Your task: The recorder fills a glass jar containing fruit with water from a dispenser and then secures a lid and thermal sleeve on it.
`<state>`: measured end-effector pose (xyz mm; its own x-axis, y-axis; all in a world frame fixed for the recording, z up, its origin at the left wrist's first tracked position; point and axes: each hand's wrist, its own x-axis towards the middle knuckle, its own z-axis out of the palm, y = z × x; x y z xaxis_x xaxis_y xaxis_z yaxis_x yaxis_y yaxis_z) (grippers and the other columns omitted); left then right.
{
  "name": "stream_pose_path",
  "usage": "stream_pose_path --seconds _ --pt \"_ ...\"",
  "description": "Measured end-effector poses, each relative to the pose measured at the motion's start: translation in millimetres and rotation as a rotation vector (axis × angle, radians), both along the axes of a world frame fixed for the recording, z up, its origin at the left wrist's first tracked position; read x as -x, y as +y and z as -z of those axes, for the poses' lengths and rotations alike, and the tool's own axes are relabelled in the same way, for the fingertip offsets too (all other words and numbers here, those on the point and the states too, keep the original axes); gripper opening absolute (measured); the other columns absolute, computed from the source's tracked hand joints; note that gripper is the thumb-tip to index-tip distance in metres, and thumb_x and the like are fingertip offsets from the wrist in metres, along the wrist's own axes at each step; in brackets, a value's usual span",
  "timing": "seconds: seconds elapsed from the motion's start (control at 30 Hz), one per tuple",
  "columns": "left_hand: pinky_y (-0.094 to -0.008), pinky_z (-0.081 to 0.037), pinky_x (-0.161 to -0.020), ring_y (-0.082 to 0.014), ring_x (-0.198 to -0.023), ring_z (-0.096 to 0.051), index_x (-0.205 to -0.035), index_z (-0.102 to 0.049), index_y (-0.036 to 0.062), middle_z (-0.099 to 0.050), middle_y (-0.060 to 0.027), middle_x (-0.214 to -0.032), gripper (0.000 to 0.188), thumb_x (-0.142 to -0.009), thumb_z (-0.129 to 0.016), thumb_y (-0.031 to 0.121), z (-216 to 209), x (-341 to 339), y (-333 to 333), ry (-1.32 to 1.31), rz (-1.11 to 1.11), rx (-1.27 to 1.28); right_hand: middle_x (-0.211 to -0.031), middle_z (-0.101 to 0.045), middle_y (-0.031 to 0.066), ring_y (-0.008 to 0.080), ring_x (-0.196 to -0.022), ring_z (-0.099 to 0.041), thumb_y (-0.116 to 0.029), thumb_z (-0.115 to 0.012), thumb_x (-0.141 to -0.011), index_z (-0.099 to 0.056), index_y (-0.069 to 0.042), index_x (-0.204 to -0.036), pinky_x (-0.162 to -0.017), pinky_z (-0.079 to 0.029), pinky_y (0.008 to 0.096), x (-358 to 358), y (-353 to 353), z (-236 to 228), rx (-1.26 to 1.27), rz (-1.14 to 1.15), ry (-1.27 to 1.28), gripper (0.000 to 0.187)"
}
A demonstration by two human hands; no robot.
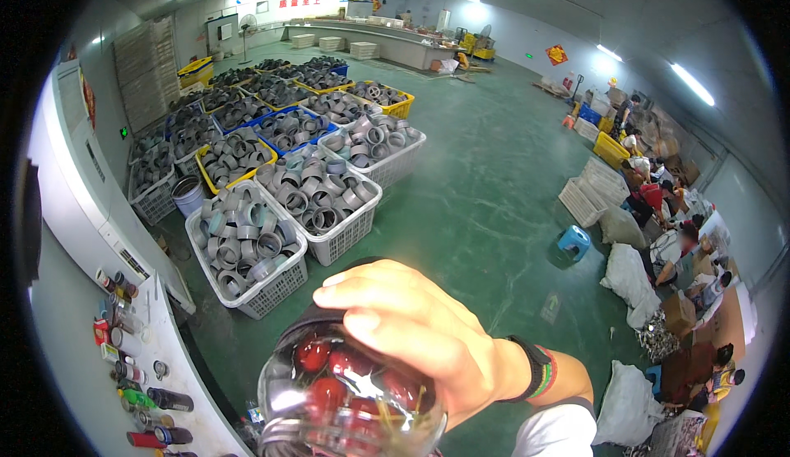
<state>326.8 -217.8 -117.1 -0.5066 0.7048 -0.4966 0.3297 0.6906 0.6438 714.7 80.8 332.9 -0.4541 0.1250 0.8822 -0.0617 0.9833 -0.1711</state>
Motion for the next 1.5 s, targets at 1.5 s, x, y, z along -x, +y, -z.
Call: stream_pose_path --seconds 1.5 --pt "-0.0528 -0.043 -0.085 -0.0401 -0.101 -0.056 -0.133 -0.049 0.0111 -0.059 -0.0233 -0.118 0.054 -0.087 -0.063 0.035 62 51 115 -0.234 0.209 0.308 -0.104 -0.059 0.022 0.0423 -0.092 -0.062 -0.024 -0.063 -0.088 -0.037 -0.012 -0.122 -0.086 -0.046 0.0592 -29 -72 -56 -0.207 0.651 -0.02 0.045"
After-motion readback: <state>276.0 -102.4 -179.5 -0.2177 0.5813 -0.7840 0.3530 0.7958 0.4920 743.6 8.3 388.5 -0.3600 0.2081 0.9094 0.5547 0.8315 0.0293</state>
